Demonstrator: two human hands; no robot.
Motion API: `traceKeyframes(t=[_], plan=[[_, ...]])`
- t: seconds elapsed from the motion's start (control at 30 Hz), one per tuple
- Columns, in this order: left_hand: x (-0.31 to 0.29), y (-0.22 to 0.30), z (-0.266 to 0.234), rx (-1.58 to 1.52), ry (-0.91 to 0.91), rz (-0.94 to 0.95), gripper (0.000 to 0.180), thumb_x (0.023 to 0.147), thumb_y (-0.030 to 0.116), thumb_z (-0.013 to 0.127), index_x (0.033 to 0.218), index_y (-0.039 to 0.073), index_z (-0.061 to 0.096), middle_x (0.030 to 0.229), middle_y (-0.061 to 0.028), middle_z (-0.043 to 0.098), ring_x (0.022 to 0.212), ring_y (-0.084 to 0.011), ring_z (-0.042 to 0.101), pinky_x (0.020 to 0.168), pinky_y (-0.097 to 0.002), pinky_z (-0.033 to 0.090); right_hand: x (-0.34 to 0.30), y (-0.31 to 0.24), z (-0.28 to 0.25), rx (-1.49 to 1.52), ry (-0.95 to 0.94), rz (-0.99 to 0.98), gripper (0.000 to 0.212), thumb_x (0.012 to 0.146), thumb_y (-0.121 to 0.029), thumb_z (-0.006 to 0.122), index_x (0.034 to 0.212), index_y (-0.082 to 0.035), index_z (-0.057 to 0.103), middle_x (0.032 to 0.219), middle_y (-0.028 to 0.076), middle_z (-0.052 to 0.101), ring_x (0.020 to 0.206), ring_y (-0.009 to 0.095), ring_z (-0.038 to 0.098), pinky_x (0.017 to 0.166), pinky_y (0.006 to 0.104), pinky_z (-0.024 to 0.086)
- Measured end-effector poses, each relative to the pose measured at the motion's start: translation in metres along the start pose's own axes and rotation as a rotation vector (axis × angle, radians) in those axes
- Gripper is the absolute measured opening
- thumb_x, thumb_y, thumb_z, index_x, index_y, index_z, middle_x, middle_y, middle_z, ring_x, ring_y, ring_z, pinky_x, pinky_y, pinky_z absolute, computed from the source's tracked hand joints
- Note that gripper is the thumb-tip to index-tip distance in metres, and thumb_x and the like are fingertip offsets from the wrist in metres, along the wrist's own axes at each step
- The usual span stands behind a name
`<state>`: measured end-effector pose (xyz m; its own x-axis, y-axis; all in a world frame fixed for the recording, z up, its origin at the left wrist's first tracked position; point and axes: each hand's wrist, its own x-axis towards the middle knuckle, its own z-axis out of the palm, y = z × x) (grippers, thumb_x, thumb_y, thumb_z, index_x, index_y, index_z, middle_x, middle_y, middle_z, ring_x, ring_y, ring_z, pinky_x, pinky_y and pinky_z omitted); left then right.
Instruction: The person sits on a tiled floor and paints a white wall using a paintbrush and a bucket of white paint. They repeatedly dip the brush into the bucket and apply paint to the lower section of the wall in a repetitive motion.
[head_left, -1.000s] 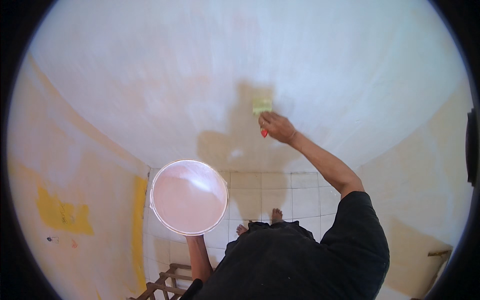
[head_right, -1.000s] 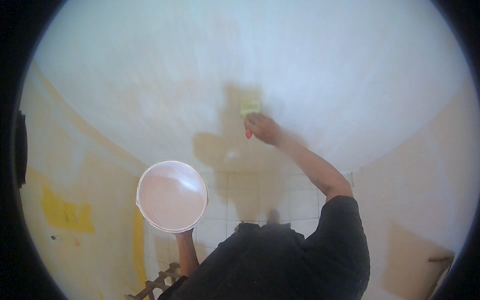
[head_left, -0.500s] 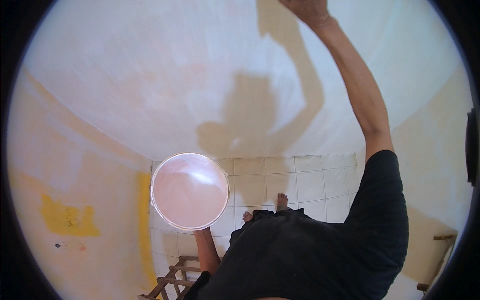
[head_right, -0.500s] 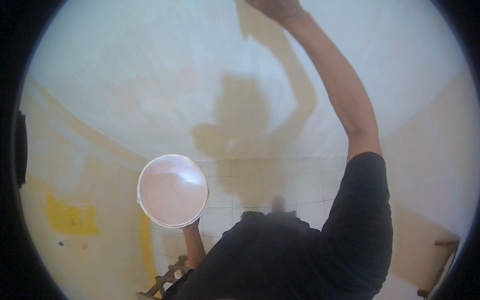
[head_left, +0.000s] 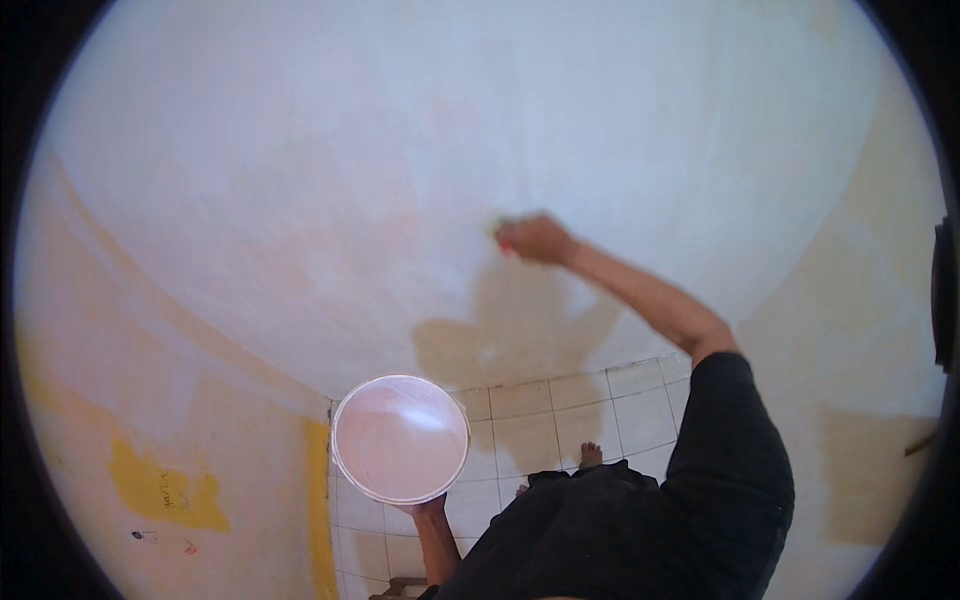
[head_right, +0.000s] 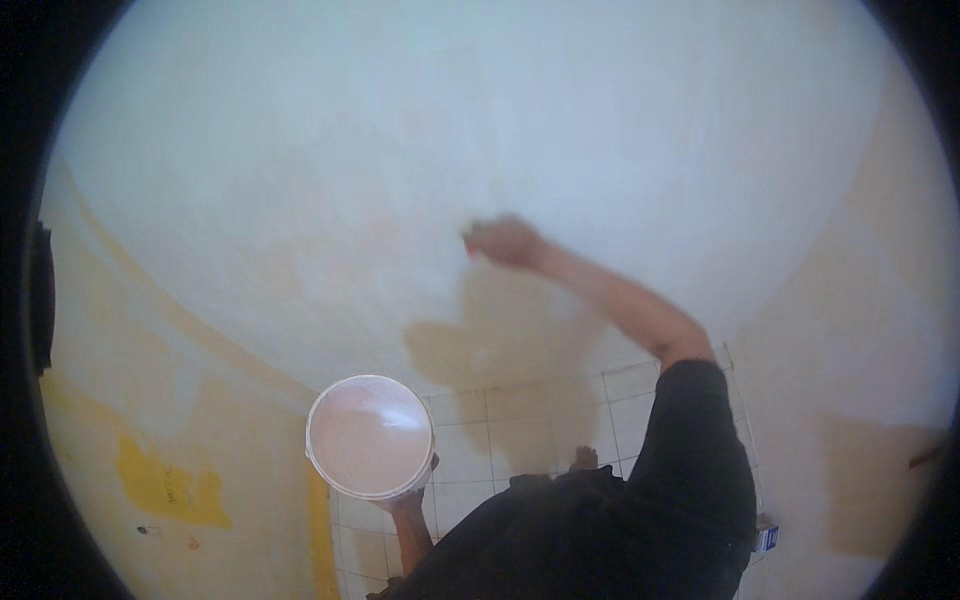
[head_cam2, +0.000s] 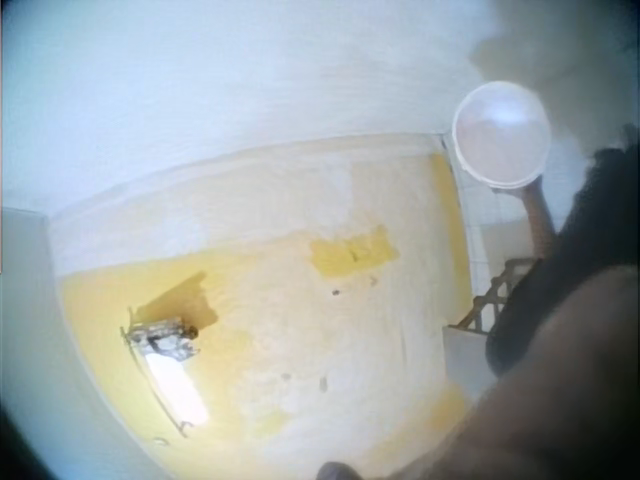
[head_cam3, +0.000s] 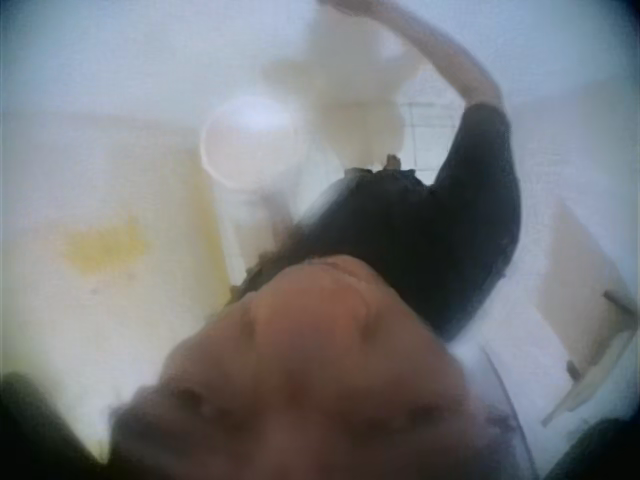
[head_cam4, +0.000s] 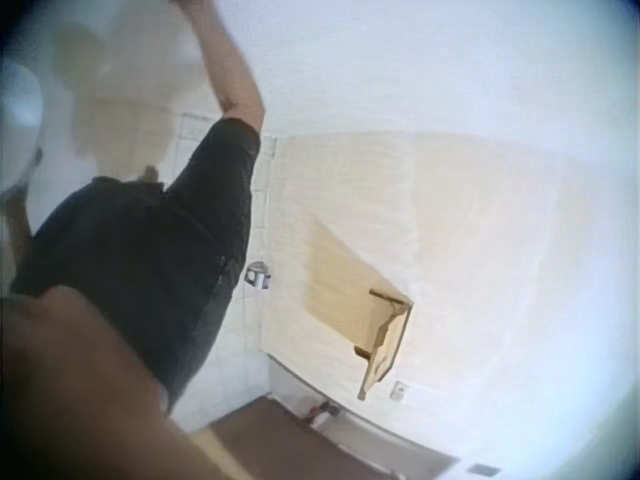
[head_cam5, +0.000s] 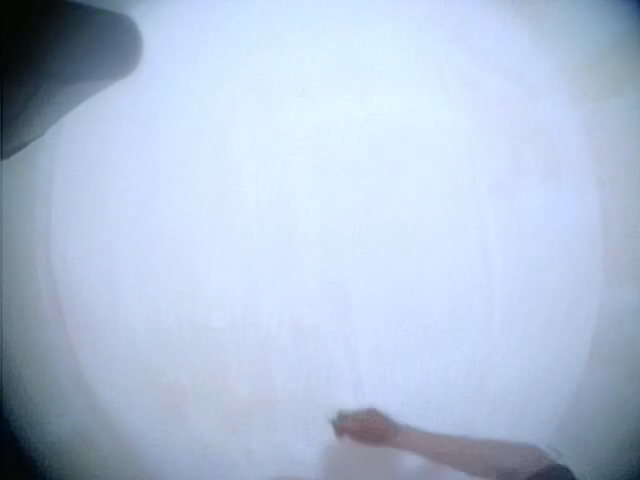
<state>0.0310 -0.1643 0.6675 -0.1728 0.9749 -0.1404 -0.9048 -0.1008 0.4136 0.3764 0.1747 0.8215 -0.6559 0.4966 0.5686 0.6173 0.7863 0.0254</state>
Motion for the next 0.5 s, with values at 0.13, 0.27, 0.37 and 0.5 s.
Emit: traceKeyframes(t=[0.13, 0.27, 0.37, 0.5], plan=[[-0.013, 0.006, 0.005, 0.001, 0.012, 0.036, 0.106, 0.076, 0.090, 0.030, 0.150, 0.015, 0.029, 0.151, -0.0148, 0.037, 0.135, -0.0359, 0.040, 0.108, -0.0539, 0.039, 0.138, 0.006, -0.198, -0.123, 0.450, -0.107, 0.011, 0.087, -0.024, 0.056, 0.088, -0.015, 0.062, 0.078, 0.013, 0.066, 0.071, 0.035, 0.065, 0.062, 0.0459, 0.050], [-0.008, 0.003, 0.009, -0.009, -0.005, 0.009, 0.106, 0.076, 0.090, 0.030, 0.150, 0.015, 0.029, 0.150, -0.0149, 0.037, 0.135, -0.0358, 0.041, 0.108, -0.0538, 0.040, 0.179, -0.001, -0.299, -0.448, 0.704, -0.228, 0.010, 0.084, -0.009, 0.064, 0.093, -0.005, 0.067, 0.074, 0.009, 0.067, 0.059, 0.021, 0.061, 0.052, 0.0338, 0.052], [-0.009, 0.004, 0.007, -0.007, -0.002, 0.006, 0.106, 0.076, 0.090, 0.030, 0.150, 0.015, 0.029, 0.150, -0.0150, 0.037, 0.135, -0.0358, 0.041, 0.108, -0.0537, 0.040, 0.153, 0.014, -0.218, -0.416, 0.728, -0.306, 0.013, 0.085, -0.012, 0.058, 0.097, -0.009, 0.061, 0.086, 0.008, 0.066, 0.076, 0.025, 0.067, 0.059, 0.0373, 0.053], [-0.005, 0.001, 0.009, -0.016, -0.017, -0.004, 0.106, 0.076, 0.091, 0.030, 0.150, 0.015, 0.029, 0.150, -0.0151, 0.037, 0.135, -0.0358, 0.041, 0.108, -0.0536, 0.040, 0.038, -0.006, -0.058, -0.379, 0.305, -0.191, 0.028, 0.086, -0.013, 0.063, 0.112, -0.003, 0.060, 0.110, 0.017, 0.066, 0.101, 0.031, 0.067, 0.085, 0.0366, 0.057]])
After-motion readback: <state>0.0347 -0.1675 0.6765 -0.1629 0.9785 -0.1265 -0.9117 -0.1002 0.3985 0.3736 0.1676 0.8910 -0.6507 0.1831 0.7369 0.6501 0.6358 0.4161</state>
